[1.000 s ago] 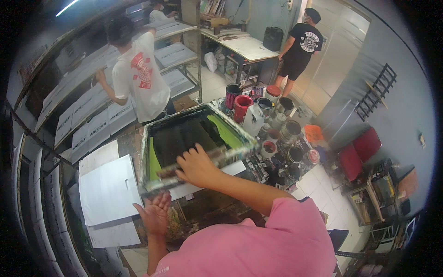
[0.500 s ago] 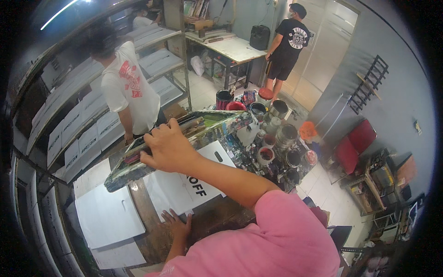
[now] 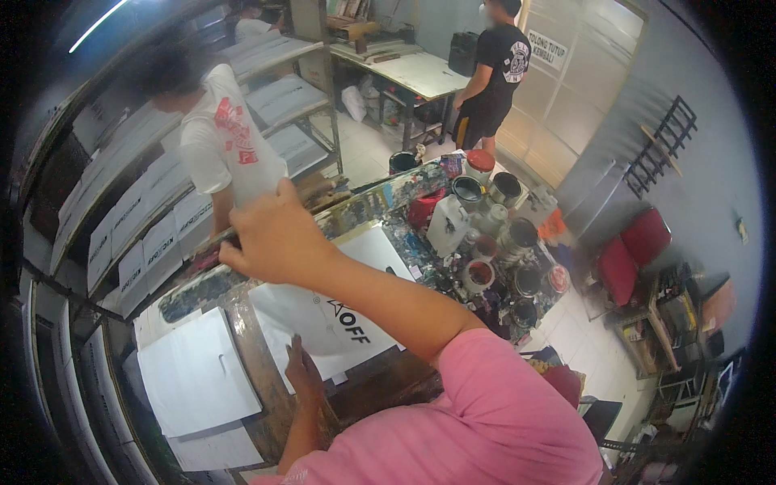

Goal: The person performs screen printing by applying ink through a mesh screen onto white bags using a squeegee, then lifts the screen and sets the bags aside on shelves.

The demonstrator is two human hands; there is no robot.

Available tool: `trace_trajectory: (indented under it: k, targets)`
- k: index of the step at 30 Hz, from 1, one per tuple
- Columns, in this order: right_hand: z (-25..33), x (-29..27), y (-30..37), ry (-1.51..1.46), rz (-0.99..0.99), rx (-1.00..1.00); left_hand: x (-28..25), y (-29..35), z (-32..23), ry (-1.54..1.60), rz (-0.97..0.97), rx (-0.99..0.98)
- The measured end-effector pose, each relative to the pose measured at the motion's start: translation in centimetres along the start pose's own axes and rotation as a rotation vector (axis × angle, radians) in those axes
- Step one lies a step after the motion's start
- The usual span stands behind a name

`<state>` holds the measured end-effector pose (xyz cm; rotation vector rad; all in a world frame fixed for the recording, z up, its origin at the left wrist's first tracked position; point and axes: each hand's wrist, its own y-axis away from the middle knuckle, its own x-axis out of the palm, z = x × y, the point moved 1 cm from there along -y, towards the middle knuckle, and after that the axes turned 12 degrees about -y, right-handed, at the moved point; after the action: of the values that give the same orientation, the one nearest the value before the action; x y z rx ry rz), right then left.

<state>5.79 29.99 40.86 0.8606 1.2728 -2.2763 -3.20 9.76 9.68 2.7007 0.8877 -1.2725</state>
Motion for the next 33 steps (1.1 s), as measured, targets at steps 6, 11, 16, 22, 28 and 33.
trace_trajectory:
  k: [6, 11, 16, 22, 28, 33]
  targets:
    - [1.9, -0.4, 1.2, 0.039, 0.074, 0.020, -3.3, 1.0, 3.1, 0.051, -0.225, -0.053]
    - [1.2, 0.3, 2.4, 0.114, 0.033, 0.006, -13.0, -0.3, 6.1, 0.209, -0.178, -0.253]
    - [2.5, 0.8, 4.0, 0.152, 0.033, 0.020, -19.8, 0.7, 17.6, 0.013, -0.303, -0.167]
    - [3.7, 1.1, 5.2, 0.147, 0.053, 0.054, -28.8, -1.0, 29.1, -0.178, -0.292, -0.193]
    - [3.9, 0.9, 5.4, 0.187, 0.034, 0.031, -31.0, -1.8, 33.2, -0.709, -0.479, -0.713]
    - [4.3, 2.0, 4.7, 0.115, -0.009, -0.024, -16.6, 9.3, 28.6, -0.117, -0.471, -0.482]
